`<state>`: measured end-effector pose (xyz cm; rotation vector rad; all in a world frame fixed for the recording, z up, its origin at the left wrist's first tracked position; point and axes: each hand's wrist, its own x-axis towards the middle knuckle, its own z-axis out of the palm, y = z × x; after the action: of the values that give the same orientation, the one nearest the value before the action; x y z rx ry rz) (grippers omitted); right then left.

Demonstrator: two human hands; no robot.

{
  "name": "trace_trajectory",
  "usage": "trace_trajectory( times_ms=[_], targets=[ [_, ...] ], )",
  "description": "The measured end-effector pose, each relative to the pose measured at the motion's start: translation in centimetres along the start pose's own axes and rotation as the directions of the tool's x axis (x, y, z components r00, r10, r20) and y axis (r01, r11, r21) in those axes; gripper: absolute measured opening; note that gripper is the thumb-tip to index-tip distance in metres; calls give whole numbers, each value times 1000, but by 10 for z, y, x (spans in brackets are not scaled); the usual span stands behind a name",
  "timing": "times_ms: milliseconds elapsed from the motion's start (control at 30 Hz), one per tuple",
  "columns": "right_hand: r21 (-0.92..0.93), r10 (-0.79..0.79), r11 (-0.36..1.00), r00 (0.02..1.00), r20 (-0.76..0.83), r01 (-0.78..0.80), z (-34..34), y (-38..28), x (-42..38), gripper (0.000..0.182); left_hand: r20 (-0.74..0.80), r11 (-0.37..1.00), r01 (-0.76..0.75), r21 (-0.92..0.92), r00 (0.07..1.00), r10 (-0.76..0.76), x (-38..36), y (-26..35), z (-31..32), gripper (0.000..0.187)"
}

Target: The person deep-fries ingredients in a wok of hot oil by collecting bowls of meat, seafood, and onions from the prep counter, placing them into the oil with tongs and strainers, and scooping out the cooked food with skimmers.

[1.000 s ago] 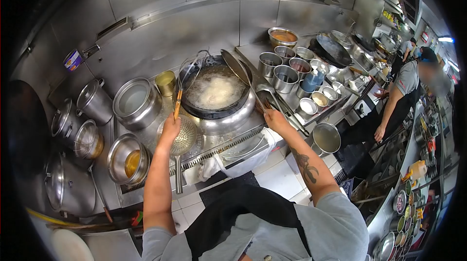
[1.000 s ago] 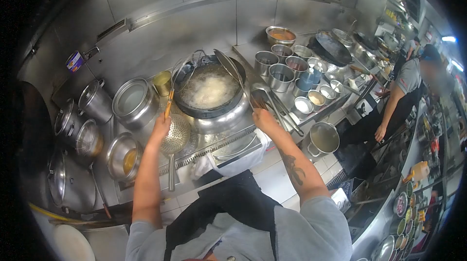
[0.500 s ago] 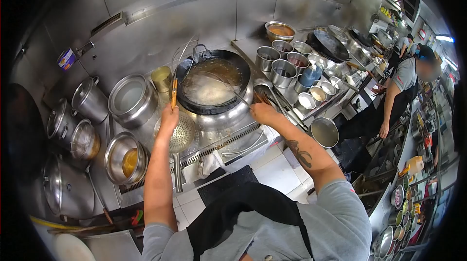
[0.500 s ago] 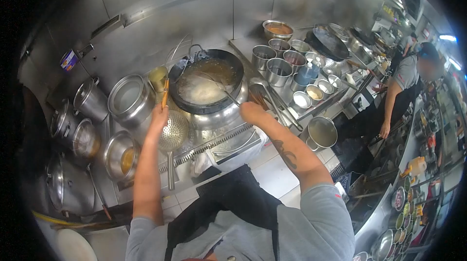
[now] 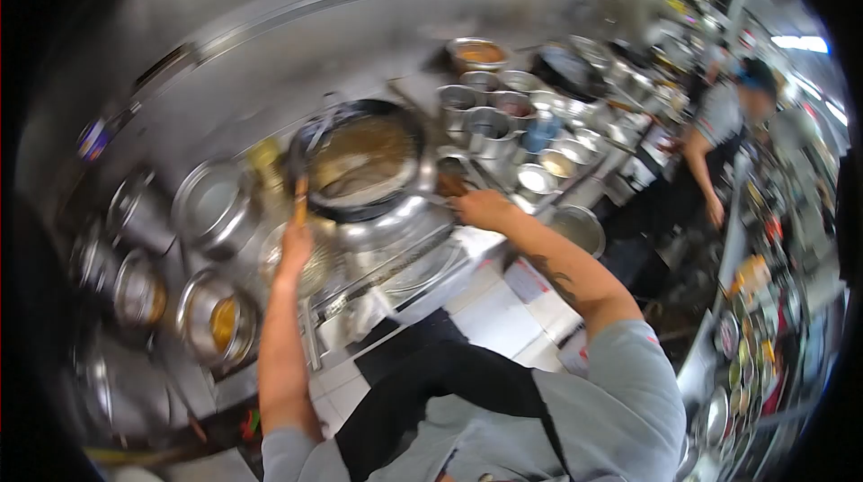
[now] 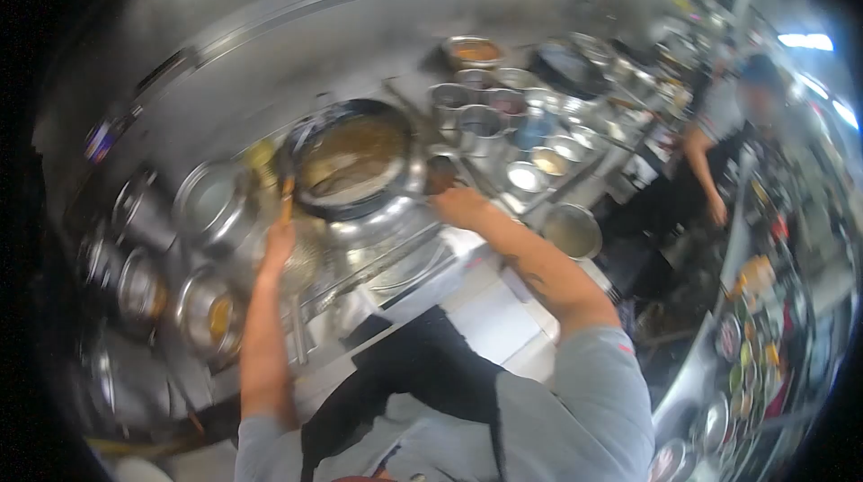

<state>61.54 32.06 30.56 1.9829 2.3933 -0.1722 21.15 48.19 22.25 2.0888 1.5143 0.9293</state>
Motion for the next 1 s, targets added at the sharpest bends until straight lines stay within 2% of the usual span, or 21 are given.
trace_trajectory(
  times_ms=[33,67,100,133,167,300,433,500,533,600,667,700,733,767,833,867,900,967,1000],
  targets=[
    [-33,-7,999,998,-56,5,21,17,6,30,87,993,91,-71,993,-85,-3,5,-3,23],
    [-53,-23,998,997,-68,20,27,26,5,30,77,996,57,-75,996,-51,-3,3,2,23],
    [-73,-6,997,1000,-5,6,20,27,3,31,91,998,54,-30,995,-51,-3,2,4,23],
    [-71,5,997,1000,-2,-6,13,26,-1,32,51,997,-65,-34,996,67,2,-22,16,25],
    [-66,1,998,1000,4,0,10,27,-4,33,46,995,-103,5,994,103,-7,-3,9,27],
    [-97,44,994,999,23,-41,15,35,-11,35,154,996,-60,64,987,49,-29,56,-4,27],
    [-93,67,994,997,25,-64,20,34,-13,39,198,991,-127,29,973,119,-32,50,10,30],
    [-20,131,991,991,36,-131,17,30,-13,42,170,995,-88,-39,981,93,-33,49,13,32],
    [-22,79,997,997,-5,-79,22,33,-12,41,112,985,-167,-44,979,171,-33,46,14,35],
    [-51,69,996,997,-25,-71,28,39,-9,43,113,996,-79,-44,990,84,-42,78,-6,39],
    [-50,62,997,997,-48,-65,35,46,-5,44,24,986,-139,-97,990,142,-45,80,-12,35],
    [-49,101,994,995,-9,-102,40,50,-1,45,67,998,-28,-61,997,32,-44,76,-14,36],
    [-33,95,995,995,-15,-96,30,43,-5,45,92,991,28,-129,996,-16,-44,74,-18,40],
    [-32,86,996,996,-10,-86,20,35,-8,44,56,985,32,-170,998,-23,-46,74,-21,38],
    [-27,64,998,998,-20,-65,13,29,-9,42,-72,980,-67,-187,996,54,-45,47,-12,37],
    [21,68,998,997,-36,-67,11,26,-10,42,64,926,155,-345,988,-142,-51,61,-29,36],
    [26,67,997,997,-35,-66,16,29,-7,41,222,800,371,-472,928,-300,-58,79,-44,34],
    [25,16,1000,998,-54,-15,22,34,-7,42,323,540,470,-698,880,-349,-60,53,-34,29],
    [34,-12,999,997,-71,15,28,38,-5,44,347,439,485,-756,866,-360,-66,54,-41,27]
  ],
)
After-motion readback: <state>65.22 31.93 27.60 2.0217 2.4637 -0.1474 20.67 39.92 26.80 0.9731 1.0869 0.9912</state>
